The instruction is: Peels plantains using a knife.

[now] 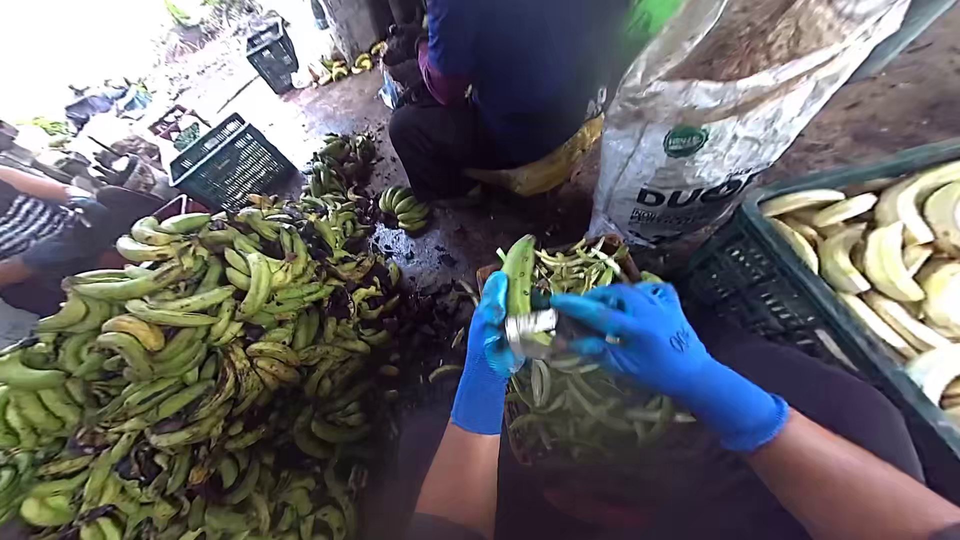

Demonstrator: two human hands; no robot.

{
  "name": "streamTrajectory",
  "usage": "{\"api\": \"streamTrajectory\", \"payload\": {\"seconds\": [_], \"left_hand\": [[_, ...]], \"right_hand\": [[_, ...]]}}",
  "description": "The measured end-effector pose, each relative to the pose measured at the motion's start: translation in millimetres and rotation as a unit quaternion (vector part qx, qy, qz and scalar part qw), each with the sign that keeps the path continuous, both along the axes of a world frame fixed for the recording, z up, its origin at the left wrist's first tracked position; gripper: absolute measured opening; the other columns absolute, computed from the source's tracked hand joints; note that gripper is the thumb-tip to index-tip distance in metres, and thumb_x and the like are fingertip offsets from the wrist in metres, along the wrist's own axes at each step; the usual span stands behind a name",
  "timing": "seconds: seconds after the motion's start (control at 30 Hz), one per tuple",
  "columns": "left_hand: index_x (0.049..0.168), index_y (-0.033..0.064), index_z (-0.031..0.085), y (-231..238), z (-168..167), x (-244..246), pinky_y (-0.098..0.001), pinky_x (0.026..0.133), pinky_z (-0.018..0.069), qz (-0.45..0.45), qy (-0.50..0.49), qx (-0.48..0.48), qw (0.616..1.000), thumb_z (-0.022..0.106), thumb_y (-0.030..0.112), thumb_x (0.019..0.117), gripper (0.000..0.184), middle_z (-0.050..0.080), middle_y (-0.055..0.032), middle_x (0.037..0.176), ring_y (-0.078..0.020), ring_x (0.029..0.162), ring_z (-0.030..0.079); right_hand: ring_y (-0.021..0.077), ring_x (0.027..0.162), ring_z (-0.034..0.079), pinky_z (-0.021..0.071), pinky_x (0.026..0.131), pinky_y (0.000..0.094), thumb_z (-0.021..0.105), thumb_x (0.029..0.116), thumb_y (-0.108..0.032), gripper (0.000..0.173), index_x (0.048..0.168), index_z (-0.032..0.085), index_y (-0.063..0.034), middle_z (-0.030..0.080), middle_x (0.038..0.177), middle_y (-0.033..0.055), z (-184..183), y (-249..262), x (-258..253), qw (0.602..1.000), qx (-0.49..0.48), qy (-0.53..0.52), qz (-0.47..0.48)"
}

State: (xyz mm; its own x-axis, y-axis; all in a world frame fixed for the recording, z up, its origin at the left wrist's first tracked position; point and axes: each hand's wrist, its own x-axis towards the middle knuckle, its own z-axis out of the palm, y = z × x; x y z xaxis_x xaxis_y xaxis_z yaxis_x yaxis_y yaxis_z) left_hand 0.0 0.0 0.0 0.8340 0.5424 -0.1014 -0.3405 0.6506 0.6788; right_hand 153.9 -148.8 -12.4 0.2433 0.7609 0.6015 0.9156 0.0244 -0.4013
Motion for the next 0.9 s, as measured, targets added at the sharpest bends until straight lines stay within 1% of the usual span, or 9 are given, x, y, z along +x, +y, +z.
{"api": "streamTrajectory", "payload": {"seconds": [0.1,0.23,0.33,0.4,0.47,0.57,0.63,0.77,0.9], "left_hand": [[0.125,0.0118,0.059,-20.3,-4.9,-1.6,-0.0312,0.069,0.0612,-0.044,-0.002,-0.017,0.999,0.056,0.046,0.1001,0.043,0.070,-0.0097,0.095,-0.0176,0.079,0.071],[0.140,0.0128,0.052,-7.6,-4.7,-8.2,-0.0362,0.064,0.0628,-0.053,-0.029,-0.011,0.998,0.079,0.042,0.0851,0.067,0.071,-0.0136,0.099,-0.0234,0.075,0.072],[0.140,0.0076,0.048,9.8,-2.7,-10.3,-0.0350,0.064,0.0619,0.031,0.005,0.061,0.998,0.062,0.041,0.0943,0.058,0.071,-0.0156,0.102,-0.0231,0.076,0.072],[0.145,0.0111,0.047,12.8,-2.3,-9.6,-0.0339,0.075,0.0605,0.104,0.022,0.130,0.986,0.053,0.037,0.0993,0.053,0.070,-0.0119,0.109,-0.0186,0.087,0.071],[0.150,0.0187,0.044,13.2,-1.4,-5.3,-0.0304,0.074,0.0596,0.133,-0.004,0.186,0.974,0.060,0.043,0.0972,0.060,0.071,-0.0095,0.108,-0.0155,0.085,0.070],[0.148,0.0226,0.047,-5.4,1.9,-5.1,-0.0295,0.077,0.0603,0.086,0.003,0.171,0.982,0.059,0.039,0.0985,0.054,0.071,-0.0051,0.112,-0.0133,0.090,0.070],[0.150,0.0152,0.044,-20.0,-1.0,-5.4,-0.0316,0.071,0.0612,0.013,0.050,0.149,0.987,0.056,0.039,0.0991,0.057,0.072,-0.0121,0.104,-0.0183,0.082,0.071],[0.152,0.0161,0.038,-13.1,-6.6,-4.0,-0.0328,0.074,0.0594,-0.050,0.035,0.148,0.987,0.039,0.035,0.1038,0.052,0.071,-0.0175,0.110,-0.0218,0.083,0.071],[0.144,0.0201,0.047,6.2,-5.7,-0.3,-0.0348,0.072,0.0618,0.060,-0.011,0.096,0.993,0.063,0.052,0.0945,0.061,0.069,-0.0094,0.111,-0.0194,0.086,0.071]], "right_hand": [[0.0471,0.103,0.065,0.0426,0.084,0.0732,0.055,0.0986,-0.054,0.049,0.140,0.064,-0.0285,0.068,0.119,0.0230,8.2,20.1,36.6,0.989,-0.024,0.047,-0.136],[0.0441,0.106,0.063,0.0421,0.086,0.0689,0.044,0.1012,-0.062,0.057,0.144,0.060,-0.0278,0.065,0.120,0.0229,15.3,28.3,63.3,0.969,-0.037,0.111,-0.219],[0.0372,0.104,0.064,0.0445,0.083,0.0655,0.041,0.0987,-0.065,0.061,0.143,0.061,-0.0286,0.067,0.119,0.0158,4.9,21.6,22.4,0.991,-0.049,0.082,-0.093],[0.0302,0.104,0.065,0.0462,0.084,0.0611,0.043,0.0982,-0.067,0.058,0.141,0.062,-0.0332,0.069,0.119,0.0106,-3.0,11.7,-4.7,0.995,-0.040,0.086,0.000],[0.0213,0.105,0.065,0.0453,0.088,0.0539,0.040,0.0988,-0.071,0.057,0.139,0.064,-0.0375,0.071,0.118,0.0042,-3.2,3.2,-18.3,0.991,-0.044,0.114,0.059],[0.0270,0.099,0.068,0.0499,0.078,0.0577,0.049,0.0981,-0.063,0.051,0.134,0.069,-0.0323,0.072,0.114,0.0076,1.7,12.1,-2.2,0.996,-0.009,0.083,0.016],[0.0398,0.101,0.067,0.0449,0.082,0.0667,0.056,0.0977,-0.056,0.050,0.136,0.067,-0.0261,0.070,0.118,0.0182,9.3,21.9,24.8,0.995,0.034,0.037,-0.090],[0.0408,0.106,0.063,0.0426,0.088,0.0646,0.039,0.1008,-0.067,0.063,0.143,0.062,-0.0256,0.066,0.120,0.0223,15.1,28.5,57.3,0.981,0.013,0.051,-0.189],[0.0339,0.107,0.065,0.0450,0.086,0.0627,0.039,0.1001,-0.065,0.060,0.143,0.061,-0.0291,0.068,0.122,0.0133,-3.8,24.8,20.2,0.994,-0.035,0.065,-0.082]]}}
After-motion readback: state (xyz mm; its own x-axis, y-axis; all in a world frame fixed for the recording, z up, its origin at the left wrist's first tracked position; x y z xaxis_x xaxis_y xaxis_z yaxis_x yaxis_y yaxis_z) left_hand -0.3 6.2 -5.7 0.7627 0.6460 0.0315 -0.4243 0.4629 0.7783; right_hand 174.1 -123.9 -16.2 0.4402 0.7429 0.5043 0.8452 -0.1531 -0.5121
